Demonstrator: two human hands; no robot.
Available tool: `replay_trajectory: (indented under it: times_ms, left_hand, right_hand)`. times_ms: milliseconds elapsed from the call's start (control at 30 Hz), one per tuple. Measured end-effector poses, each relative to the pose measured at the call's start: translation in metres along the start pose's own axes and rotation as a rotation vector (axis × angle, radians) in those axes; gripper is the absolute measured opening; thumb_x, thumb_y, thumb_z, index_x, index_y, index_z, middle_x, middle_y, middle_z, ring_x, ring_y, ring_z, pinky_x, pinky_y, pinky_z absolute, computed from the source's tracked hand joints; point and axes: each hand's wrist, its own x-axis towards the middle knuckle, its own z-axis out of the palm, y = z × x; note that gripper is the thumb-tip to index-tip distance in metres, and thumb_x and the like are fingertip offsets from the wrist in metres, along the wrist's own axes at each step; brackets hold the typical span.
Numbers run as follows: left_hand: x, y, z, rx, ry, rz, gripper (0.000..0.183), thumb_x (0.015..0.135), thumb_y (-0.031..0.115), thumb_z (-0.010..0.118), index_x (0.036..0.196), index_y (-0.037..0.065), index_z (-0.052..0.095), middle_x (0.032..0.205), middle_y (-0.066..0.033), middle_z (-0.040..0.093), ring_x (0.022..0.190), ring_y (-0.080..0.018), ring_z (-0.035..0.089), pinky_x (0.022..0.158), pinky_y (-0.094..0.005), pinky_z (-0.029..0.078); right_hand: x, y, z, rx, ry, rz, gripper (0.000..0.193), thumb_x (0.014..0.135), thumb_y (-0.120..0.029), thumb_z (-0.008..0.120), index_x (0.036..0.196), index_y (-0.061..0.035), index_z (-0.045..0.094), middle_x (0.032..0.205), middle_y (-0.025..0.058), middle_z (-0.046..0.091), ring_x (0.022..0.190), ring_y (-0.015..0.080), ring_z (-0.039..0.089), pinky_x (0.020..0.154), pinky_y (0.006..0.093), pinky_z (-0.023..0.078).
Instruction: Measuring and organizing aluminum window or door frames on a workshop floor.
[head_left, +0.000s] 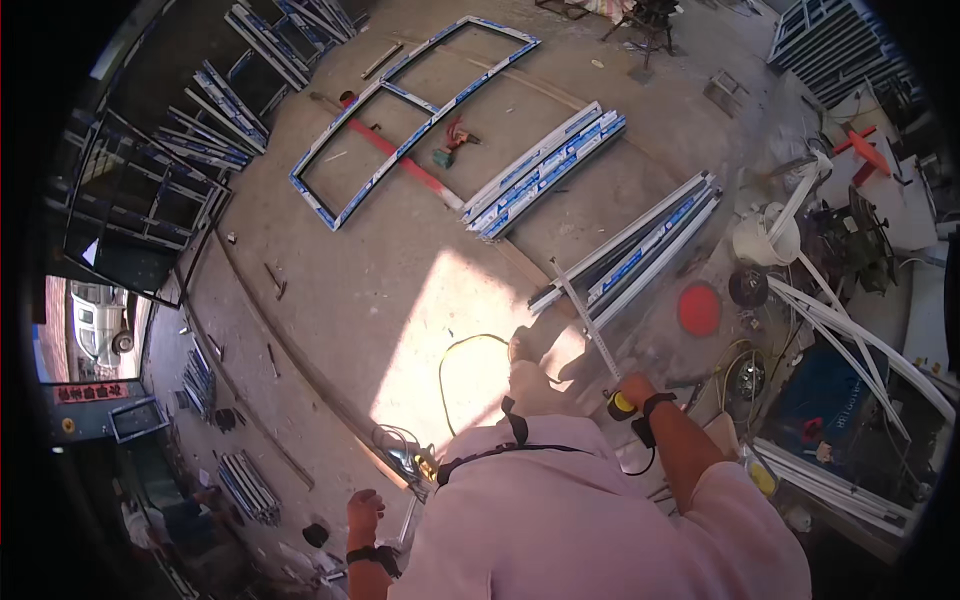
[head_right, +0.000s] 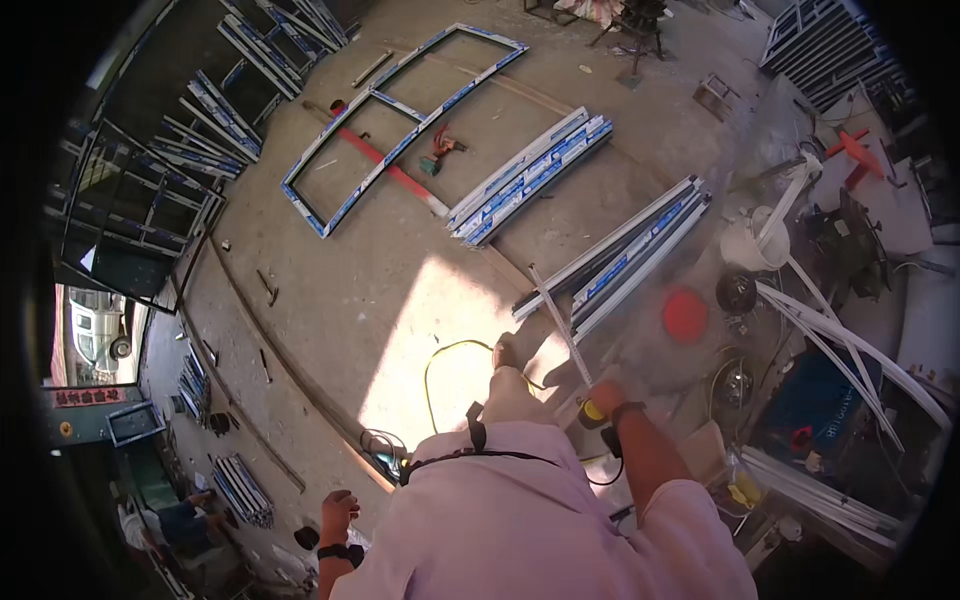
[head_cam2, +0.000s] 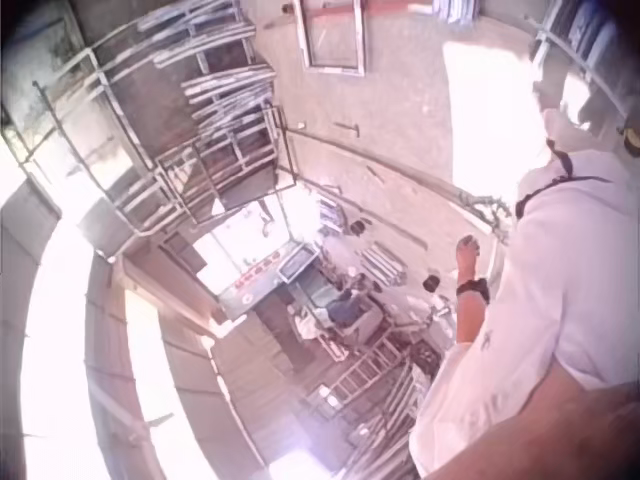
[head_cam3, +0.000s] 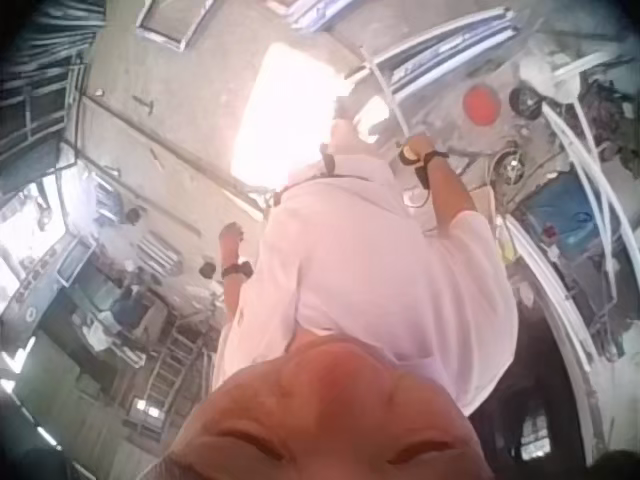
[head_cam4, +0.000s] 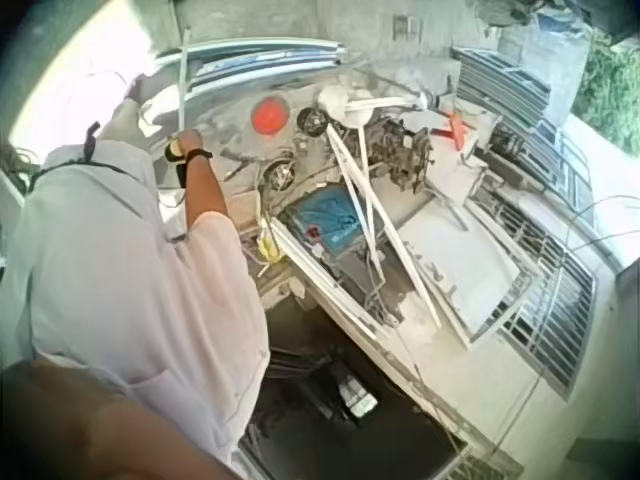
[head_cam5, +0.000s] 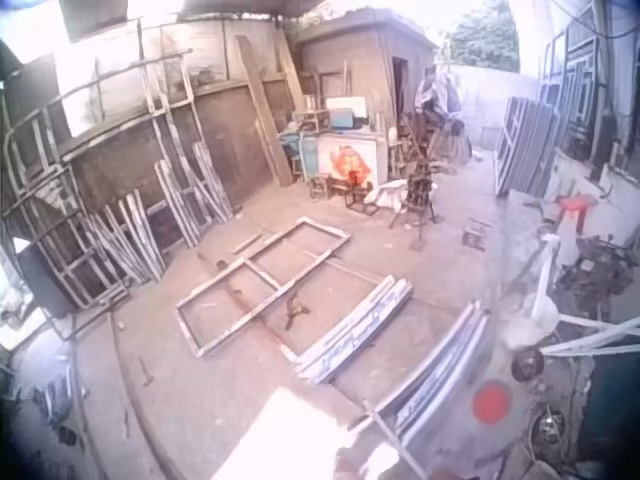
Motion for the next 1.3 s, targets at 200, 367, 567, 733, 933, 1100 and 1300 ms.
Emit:
replay_trajectory:
  times_ms: [200, 367, 567, 733, 933, 1100, 1300]
  left_hand:
    - [0.247, 0.117, 0.059, 0.374, -0.198, -0.124, 0.027, 0.078, 0.014, 0.064, 0.099, -0.003, 0.065, 0.077, -0.0107, 0.065, 0.065, -0.019, 0.064, 0.056, -0.0309, 0.052]
    - [0.378, 0.306, 0.113, 0.427, -0.264, 0.359, 0.027, 0.078, 0.014, 0.064, 0.1, -0.002, 0.065, 0.076, -0.0088, 0.065, 0.065, -0.0174, 0.063, 0.057, -0.0293, 0.05]
    - [0.577, 0.478, 0.178, 0.937, -0.436, 0.546, 0.03, 0.075, 0.02, 0.067, 0.099, 0.002, 0.068, 0.096, -0.0179, 0.069, 0.091, -0.0276, 0.067, 0.08, -0.0352, 0.052]
    - [0.591, 0.64, 0.278, 0.974, -0.516, 0.826, 0.028, 0.077, 0.017, 0.066, 0.098, 0.0, 0.066, 0.088, -0.0151, 0.069, 0.083, -0.0244, 0.067, 0.073, -0.0318, 0.051]
    - [0.582, 0.718, 0.376, 1.023, -0.593, 0.802, 0.035, 0.079, 0.019, 0.062, 0.107, -0.001, 0.064, 0.092, -0.0126, 0.069, 0.083, -0.0209, 0.066, 0.074, -0.0313, 0.051]
    - [0.597, 0.663, 0.467, 1.256, -0.764, 0.852, 0.039, 0.076, 0.024, 0.065, 0.107, 0.0, 0.064, 0.1, -0.018, 0.069, 0.095, -0.0291, 0.066, 0.085, -0.0354, 0.05]
    - [0.603, 0.565, 0.598, 1.347, -0.916, 0.976, 0.041, 0.075, 0.02, 0.063, 0.11, -0.002, 0.063, 0.1, -0.0217, 0.067, 0.096, -0.0337, 0.065, 0.084, -0.0354, 0.05]
  right_hand:
    - [0.197, -0.011, -0.036, 0.26, 0.198, 0.297, 0.024, 0.084, -0.02, 0.056, 0.094, -0.0037, 0.071, 0.099, 0.0196, 0.067, 0.101, 0.0321, 0.063, 0.087, 0.0416, 0.049]
    - [0.22, -0.002, -0.055, 0.293, 0.41, 0.242, 0.018, 0.076, -0.021, 0.062, 0.087, -0.0118, 0.072, 0.091, 0.0136, 0.068, 0.09, 0.0282, 0.065, 0.078, 0.0396, 0.051]
    - [0.232, -0.051, -0.15, 0.546, 0.724, 0.375, 0.009, 0.076, -0.013, 0.059, 0.078, -0.0085, 0.067, 0.08, 0.0131, 0.065, 0.076, 0.0308, 0.063, 0.073, 0.0412, 0.05]
    - [0.261, -0.116, -0.219, 1.687, 0.686, 0.714, 0.014, 0.081, -0.009, 0.056, 0.084, -0.0018, 0.067, 0.078, 0.0127, 0.064, 0.074, 0.0288, 0.062, 0.07, 0.0347, 0.05]
    - [0.313, -0.178, -0.252, 2.206, 0.536, 0.856, 0.023, 0.088, -0.019, 0.054, 0.091, 0.0003, 0.065, 0.08, 0.0063, 0.064, 0.073, 0.0136, 0.061, 0.068, 0.027, 0.047]
    - [0.33, -0.207, -0.242, 2.296, 0.558, 0.881, 0.022, 0.089, -0.016, 0.052, 0.094, 0.0001, 0.065, 0.081, 0.0047, 0.063, 0.073, 0.0118, 0.06, 0.067, 0.0264, 0.047]
    - [0.338, -0.189, -0.243, 2.327, 0.628, 0.931, 0.026, 0.091, -0.02, 0.051, 0.096, 0.0018, 0.064, 0.078, 0.0061, 0.064, 0.069, 0.0113, 0.061, 0.063, 0.026, 0.049]
